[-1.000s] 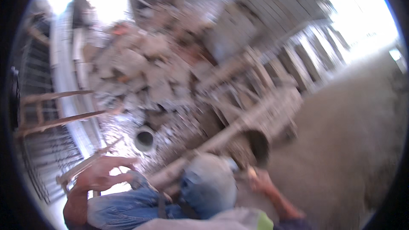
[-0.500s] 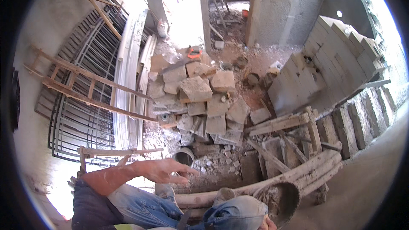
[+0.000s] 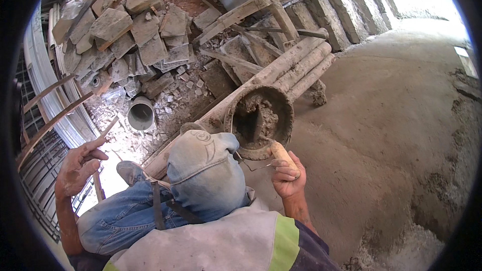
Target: The person scoops mortar from a bucket with a trowel and applies it onto the wall, spreading the mixture across the surface.
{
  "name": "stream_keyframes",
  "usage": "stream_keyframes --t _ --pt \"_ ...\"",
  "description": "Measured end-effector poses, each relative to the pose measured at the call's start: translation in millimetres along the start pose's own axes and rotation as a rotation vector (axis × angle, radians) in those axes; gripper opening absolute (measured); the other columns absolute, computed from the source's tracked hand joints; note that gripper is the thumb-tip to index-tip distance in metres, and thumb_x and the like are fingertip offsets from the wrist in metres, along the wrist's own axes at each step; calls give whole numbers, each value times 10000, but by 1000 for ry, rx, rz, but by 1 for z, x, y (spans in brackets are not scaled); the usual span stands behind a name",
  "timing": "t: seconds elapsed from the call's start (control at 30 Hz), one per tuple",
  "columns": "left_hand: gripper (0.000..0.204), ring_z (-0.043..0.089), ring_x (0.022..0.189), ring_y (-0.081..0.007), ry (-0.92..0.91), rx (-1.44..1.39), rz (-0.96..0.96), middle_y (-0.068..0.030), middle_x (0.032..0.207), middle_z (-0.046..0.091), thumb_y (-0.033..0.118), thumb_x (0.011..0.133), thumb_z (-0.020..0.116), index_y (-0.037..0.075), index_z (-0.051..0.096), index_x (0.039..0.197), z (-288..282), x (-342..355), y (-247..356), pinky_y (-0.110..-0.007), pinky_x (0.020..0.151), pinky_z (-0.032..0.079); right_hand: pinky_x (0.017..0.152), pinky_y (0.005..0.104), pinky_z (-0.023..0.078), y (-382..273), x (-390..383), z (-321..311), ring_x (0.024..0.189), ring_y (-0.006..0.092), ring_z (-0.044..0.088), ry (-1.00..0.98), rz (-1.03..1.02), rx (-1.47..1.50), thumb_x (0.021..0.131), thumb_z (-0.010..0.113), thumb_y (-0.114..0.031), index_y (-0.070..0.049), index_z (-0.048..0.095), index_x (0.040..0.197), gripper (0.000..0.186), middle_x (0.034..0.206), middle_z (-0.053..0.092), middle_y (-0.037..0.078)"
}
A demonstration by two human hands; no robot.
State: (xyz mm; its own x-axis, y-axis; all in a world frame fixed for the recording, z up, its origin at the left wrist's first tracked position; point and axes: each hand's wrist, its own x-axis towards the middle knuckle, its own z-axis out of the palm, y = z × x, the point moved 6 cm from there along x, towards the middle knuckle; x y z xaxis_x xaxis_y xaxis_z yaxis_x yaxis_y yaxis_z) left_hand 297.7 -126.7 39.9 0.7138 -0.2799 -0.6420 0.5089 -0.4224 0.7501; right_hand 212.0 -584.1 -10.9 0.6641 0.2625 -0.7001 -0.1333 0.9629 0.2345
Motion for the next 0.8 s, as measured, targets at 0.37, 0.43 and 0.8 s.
stream_keyframes --t 0.37,0.43,0.8 --pt "622 600 812 -202 0 44 127 -158 887 645 420 831 613 -46 497 1226 3 3 18 -332 759 457 346 261 431 -6 -85 76 459 169 558 224 -9 -1129 916 376 -313 93 350 1250 527 676 559 144" --pt "643 607 810 -204 1 75 121 -158 875 649 451 822 611 -42 503 1220 0 -3 18 -332 765 455 391 289 467 -3 -83 111 509 179 587 402 -39 -1677 861 475 -317 40 395 1252 535 688 574 154" --pt "674 575 742 -158 6 76 188 -133 896 628 506 812 610 -28 516 1214 5 -15 24 -299 650 468 716 496 481 -23 29 25 800 397 606 371 -89 -3235 818 530 -215 -90 450 1215 424 863 599 207"
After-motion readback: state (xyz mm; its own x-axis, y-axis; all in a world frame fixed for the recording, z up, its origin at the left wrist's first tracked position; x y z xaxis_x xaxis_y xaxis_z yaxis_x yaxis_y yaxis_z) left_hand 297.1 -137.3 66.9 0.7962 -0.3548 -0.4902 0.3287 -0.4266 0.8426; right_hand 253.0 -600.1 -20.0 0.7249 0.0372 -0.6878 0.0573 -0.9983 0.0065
